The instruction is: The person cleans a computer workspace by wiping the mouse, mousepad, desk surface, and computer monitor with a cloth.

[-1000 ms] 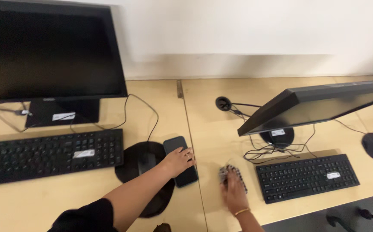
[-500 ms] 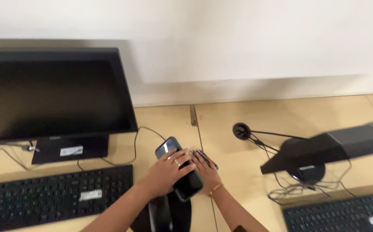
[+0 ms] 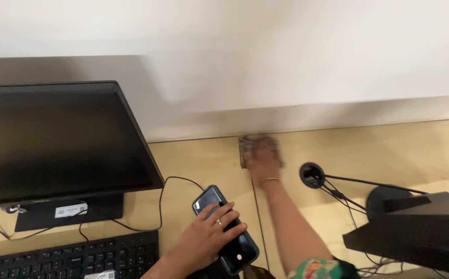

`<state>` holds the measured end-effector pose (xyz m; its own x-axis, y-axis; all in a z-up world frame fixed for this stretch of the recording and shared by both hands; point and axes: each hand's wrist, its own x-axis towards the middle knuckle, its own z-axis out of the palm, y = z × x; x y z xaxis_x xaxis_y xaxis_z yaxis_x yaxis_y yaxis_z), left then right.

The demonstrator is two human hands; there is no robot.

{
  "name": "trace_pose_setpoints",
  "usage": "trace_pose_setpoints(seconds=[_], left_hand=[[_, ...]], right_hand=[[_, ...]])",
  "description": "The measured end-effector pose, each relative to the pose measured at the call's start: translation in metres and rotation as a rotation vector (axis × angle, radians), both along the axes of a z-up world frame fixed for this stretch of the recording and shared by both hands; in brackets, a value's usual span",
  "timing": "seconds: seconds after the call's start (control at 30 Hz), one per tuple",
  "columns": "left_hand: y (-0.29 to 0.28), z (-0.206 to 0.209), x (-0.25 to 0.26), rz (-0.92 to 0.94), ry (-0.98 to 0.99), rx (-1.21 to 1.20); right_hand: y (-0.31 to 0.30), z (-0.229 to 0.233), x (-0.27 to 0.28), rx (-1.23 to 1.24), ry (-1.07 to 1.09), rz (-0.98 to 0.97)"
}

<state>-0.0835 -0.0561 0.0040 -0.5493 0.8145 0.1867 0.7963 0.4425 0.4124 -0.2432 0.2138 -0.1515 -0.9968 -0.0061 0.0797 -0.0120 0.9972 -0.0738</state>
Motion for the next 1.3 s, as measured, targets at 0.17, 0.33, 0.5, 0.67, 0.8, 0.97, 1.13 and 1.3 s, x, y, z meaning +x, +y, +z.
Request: trace_pose_setpoints(seconds=[0.17,0.33,0.5,0.67,0.8,0.97,1.13,1.3], left_hand=[[0.000,-0.006,-0.006,0.008,-0.049,0.005],[0.002,-0.020,-0.006,0.038,0.043,0.018],[0.000,-0.026,-0.002,-0.001,-0.060,-0.073],[-0.007,-0.021,0.011,-0.047,-0.138,-0.126],[0.002,-0.021,0.013,-0.066,-0.094,-0.078],[0.020,-0.024,0.013,-0.107,-0.037,-0.003],[0.034,-0.035,0.017,-0.117,0.059,0.001],[0.063,-0.053,0.019,-0.227,0.151,-0.151]], right_hand=[[0.055,-0.018,-0.003,0.047,0.375,-0.179],[-0.046,0.009,-0.001,0.005,-0.115,0.279],[-0.089,0.025,0.009,-0.181,0.040,0.469],[0.034,0.022,0.008,-0.095,0.185,-0.065],[0.054,0.013,0.040,-0.012,0.207,-0.166],[0.008,0.000,0.120,0.023,-0.079,0.155],[0.052,0.009,0.174,-0.022,-0.016,-0.155],[0.064,0.013,0.235,0.066,-0.071,-0.009]])
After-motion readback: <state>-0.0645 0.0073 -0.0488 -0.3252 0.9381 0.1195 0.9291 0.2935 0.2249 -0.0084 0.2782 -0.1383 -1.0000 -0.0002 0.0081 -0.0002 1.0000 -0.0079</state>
